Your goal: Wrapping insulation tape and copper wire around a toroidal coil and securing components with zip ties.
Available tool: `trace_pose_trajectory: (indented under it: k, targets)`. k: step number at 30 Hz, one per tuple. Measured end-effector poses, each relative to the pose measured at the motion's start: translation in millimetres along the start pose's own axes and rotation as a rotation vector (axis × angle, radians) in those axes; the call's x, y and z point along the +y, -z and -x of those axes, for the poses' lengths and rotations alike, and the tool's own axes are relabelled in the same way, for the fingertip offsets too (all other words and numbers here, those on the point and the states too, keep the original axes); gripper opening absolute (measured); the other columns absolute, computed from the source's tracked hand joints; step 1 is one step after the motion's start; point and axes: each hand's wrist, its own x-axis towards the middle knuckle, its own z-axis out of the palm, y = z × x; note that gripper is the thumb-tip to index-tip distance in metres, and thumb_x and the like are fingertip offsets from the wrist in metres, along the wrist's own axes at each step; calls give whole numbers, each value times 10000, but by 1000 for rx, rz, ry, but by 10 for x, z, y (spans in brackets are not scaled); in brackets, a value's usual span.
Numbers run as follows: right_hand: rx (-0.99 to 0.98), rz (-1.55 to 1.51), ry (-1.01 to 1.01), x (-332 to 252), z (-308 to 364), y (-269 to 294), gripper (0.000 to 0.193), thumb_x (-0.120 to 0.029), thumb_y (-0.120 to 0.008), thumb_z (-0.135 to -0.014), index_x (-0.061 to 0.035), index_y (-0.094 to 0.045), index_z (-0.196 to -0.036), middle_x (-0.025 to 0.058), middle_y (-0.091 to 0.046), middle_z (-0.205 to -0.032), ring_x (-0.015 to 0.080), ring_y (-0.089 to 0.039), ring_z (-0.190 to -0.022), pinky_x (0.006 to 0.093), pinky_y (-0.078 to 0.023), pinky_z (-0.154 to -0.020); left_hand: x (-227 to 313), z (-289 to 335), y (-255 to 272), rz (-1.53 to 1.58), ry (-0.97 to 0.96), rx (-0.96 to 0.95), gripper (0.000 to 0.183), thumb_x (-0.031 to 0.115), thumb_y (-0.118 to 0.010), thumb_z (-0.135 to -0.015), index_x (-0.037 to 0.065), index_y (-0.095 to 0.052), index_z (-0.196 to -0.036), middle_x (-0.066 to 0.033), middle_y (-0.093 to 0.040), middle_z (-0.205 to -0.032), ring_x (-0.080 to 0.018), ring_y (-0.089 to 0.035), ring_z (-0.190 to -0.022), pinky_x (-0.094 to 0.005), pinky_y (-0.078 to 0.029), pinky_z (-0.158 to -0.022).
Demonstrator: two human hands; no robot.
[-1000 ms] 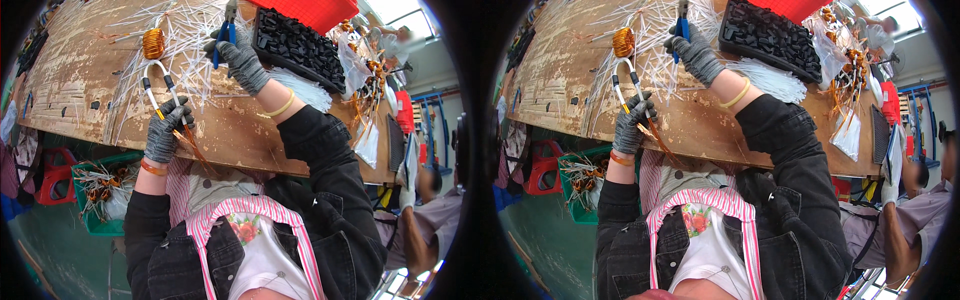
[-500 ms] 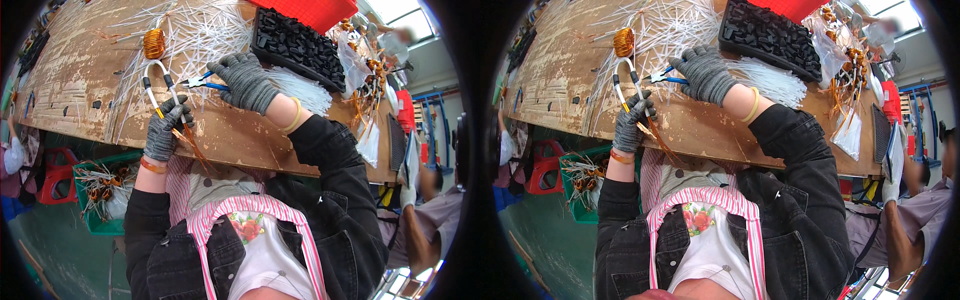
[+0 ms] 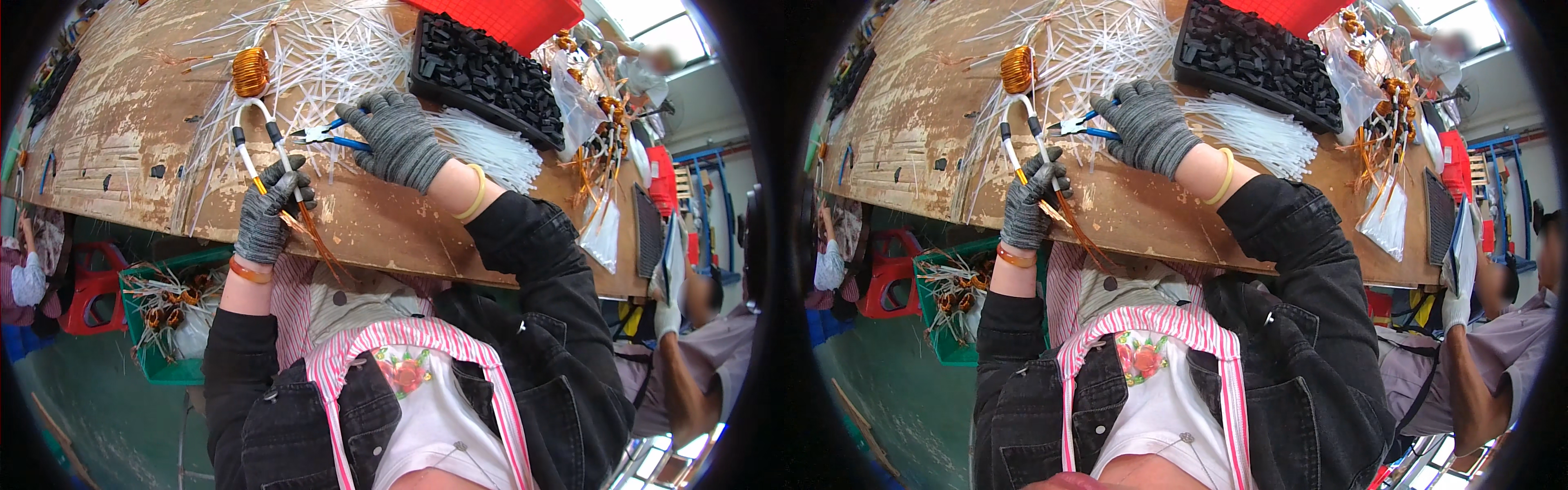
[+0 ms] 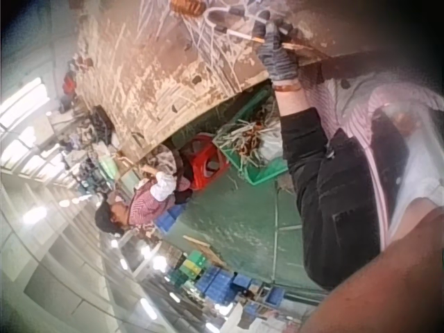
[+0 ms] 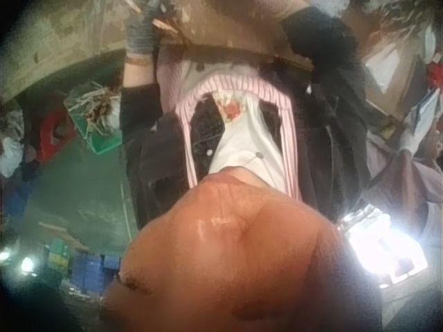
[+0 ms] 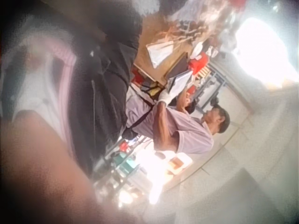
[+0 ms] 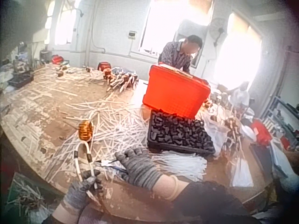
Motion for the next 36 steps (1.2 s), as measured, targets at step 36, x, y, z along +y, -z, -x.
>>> trace_pose_trajectory:
  k: [36]
  targets:
    - [-400, -387, -133, -79, -466, -109, 376, -367, -528, -836, -84, -597, -1074, 187, -637, -838, 350, -610, -813, 418, -475, -736, -52, -26, -77, -99, 42, 64, 346, 109, -543, -886, 5, -500, -1213, -68, -615, -824, -117, -577, -634, -239, -511, -559]
